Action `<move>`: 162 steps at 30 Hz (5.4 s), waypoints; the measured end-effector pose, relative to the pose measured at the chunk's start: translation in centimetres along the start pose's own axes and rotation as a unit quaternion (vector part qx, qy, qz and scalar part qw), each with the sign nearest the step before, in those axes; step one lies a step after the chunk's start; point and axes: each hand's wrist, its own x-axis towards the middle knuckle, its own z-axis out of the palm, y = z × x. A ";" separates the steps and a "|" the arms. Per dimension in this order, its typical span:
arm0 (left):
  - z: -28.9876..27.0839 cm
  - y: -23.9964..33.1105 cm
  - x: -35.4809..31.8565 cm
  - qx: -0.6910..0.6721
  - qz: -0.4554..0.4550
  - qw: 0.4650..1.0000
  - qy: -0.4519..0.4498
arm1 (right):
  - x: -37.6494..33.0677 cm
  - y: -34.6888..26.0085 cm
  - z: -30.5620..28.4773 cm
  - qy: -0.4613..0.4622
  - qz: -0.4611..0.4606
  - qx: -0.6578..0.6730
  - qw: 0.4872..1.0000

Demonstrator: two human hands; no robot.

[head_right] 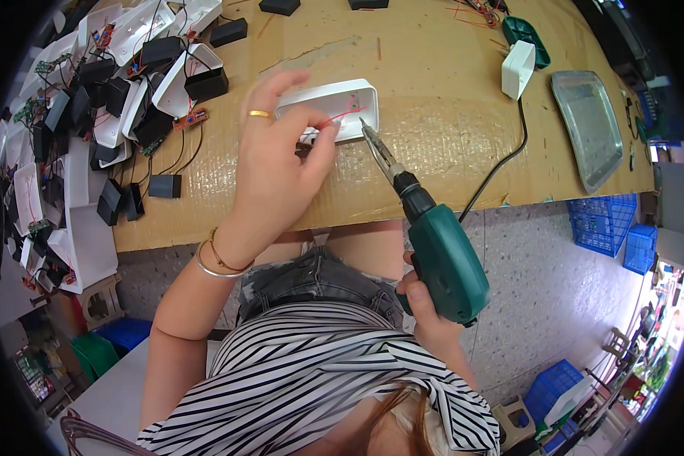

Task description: Manually assembling electronic components into small plastic boxes using a soldering iron.

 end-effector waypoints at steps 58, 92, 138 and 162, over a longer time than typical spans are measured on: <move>0.9 -1.0 -0.4 0.114 0.099 0.988 -0.028 | 1.1 0.6 0.5 -0.030 0.004 0.020 0.999; 0.8 -1.4 -0.2 0.122 0.127 0.984 -0.028 | 1.6 0.2 1.2 -0.016 -0.001 0.011 1.000; 0.8 -1.3 -0.1 0.121 0.123 0.985 -0.029 | 1.5 -1.0 1.5 0.002 0.023 -0.006 1.000; 0.8 -1.3 0.0 0.124 0.124 0.984 -0.026 | 1.9 -2.3 2.1 0.029 0.022 -0.052 0.998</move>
